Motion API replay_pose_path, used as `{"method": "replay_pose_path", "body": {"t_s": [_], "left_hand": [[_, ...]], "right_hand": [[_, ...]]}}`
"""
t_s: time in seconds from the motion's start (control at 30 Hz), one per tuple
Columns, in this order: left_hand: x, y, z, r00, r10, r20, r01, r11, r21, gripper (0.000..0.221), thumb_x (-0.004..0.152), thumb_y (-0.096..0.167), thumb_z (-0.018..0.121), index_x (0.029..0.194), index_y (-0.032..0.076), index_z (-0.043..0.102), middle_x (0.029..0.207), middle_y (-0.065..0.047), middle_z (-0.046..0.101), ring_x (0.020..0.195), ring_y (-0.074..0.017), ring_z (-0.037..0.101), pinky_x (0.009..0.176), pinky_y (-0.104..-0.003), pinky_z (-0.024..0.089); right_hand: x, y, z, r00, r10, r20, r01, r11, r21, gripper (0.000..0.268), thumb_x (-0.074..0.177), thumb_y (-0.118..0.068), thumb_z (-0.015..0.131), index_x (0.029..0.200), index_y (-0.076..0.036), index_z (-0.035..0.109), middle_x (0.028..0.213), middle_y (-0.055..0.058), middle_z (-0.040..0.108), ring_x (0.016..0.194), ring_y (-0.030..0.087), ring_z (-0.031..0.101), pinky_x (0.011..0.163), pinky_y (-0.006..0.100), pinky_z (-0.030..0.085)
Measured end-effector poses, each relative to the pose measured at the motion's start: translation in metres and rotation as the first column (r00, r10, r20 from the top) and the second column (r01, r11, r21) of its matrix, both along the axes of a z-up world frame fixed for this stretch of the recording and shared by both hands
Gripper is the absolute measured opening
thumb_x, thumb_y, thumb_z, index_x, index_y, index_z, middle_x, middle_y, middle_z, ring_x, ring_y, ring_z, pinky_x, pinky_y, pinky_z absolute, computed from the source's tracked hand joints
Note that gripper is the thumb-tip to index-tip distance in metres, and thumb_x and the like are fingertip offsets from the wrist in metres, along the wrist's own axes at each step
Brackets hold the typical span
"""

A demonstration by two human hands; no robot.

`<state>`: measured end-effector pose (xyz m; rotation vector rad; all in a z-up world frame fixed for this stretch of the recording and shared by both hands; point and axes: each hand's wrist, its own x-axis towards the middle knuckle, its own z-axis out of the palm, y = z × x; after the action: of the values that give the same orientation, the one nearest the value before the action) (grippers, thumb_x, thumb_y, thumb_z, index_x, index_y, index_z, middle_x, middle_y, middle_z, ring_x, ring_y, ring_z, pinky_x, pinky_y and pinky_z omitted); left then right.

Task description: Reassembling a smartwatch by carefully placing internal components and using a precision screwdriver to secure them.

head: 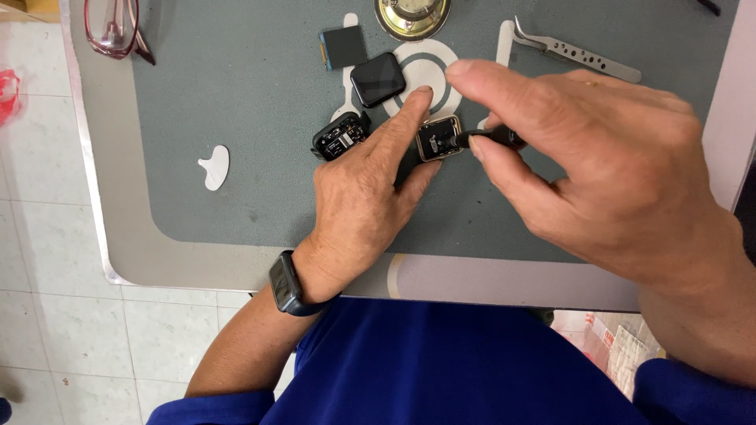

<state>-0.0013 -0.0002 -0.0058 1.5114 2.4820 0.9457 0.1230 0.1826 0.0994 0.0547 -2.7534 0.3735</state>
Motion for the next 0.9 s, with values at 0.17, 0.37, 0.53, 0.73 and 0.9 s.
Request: {"method": "replay_pose_path", "body": {"t_s": [0.17,0.37,0.53,0.73,0.9], "left_hand": [[-0.001,-0.001,-0.001,0.999,-0.006,0.044,0.004,0.999,0.033,0.075,0.099,0.025,0.087,0.157,0.021,0.039,0.149,0.001,0.068,0.118,-0.0146,0.078,0.084,-0.031,0.061],[-0.001,0.000,0.000,1.000,0.005,0.029,-0.006,0.999,0.034,0.073,0.100,0.029,0.086,0.156,0.022,0.040,0.141,0.001,0.074,0.106,-0.0160,0.078,0.075,-0.033,0.059],[-0.001,0.000,-0.001,0.999,0.004,0.035,-0.005,1.000,0.029,0.074,0.098,0.027,0.086,0.156,0.022,0.039,0.144,0.001,0.072,0.110,-0.0158,0.079,0.076,-0.033,0.059],[-0.001,0.000,-0.001,1.000,0.010,0.025,-0.010,1.000,0.017,0.075,0.098,0.028,0.086,0.156,0.022,0.039,0.142,0.003,0.073,0.108,-0.0144,0.078,0.074,-0.033,0.059],[-0.001,-0.001,-0.001,0.999,0.001,0.037,-0.002,1.000,0.023,0.074,0.099,0.029,0.085,0.156,0.022,0.039,0.142,0.001,0.073,0.110,-0.0156,0.079,0.078,-0.032,0.059]], "right_hand": [[-0.009,0.001,0.001,0.998,0.038,-0.059,-0.034,0.997,0.062,0.033,0.111,0.017,0.081,0.141,0.004,0.076,0.105,0.008,0.075,0.085,0.024,0.067,0.083,0.038,0.060],[-0.011,-0.002,-0.004,0.998,0.038,-0.046,-0.039,0.999,-0.022,0.040,0.105,0.021,0.079,0.141,0.005,0.073,0.100,0.007,0.074,0.094,0.025,0.074,0.090,0.043,0.063],[-0.011,-0.003,-0.005,0.999,0.018,-0.045,-0.017,0.999,0.029,0.037,0.107,0.018,0.078,0.141,0.003,0.075,0.099,0.005,0.072,0.086,0.023,0.068,0.083,0.039,0.059],[-0.012,-0.002,-0.005,0.999,0.029,-0.046,-0.028,0.999,0.019,0.037,0.106,0.020,0.078,0.140,0.004,0.075,0.098,0.006,0.073,0.089,0.023,0.071,0.086,0.039,0.061],[-0.012,-0.003,-0.005,0.998,0.036,-0.056,-0.037,0.999,-0.004,0.037,0.106,0.020,0.078,0.139,0.006,0.074,0.098,0.008,0.072,0.086,0.025,0.068,0.086,0.040,0.060]]}}
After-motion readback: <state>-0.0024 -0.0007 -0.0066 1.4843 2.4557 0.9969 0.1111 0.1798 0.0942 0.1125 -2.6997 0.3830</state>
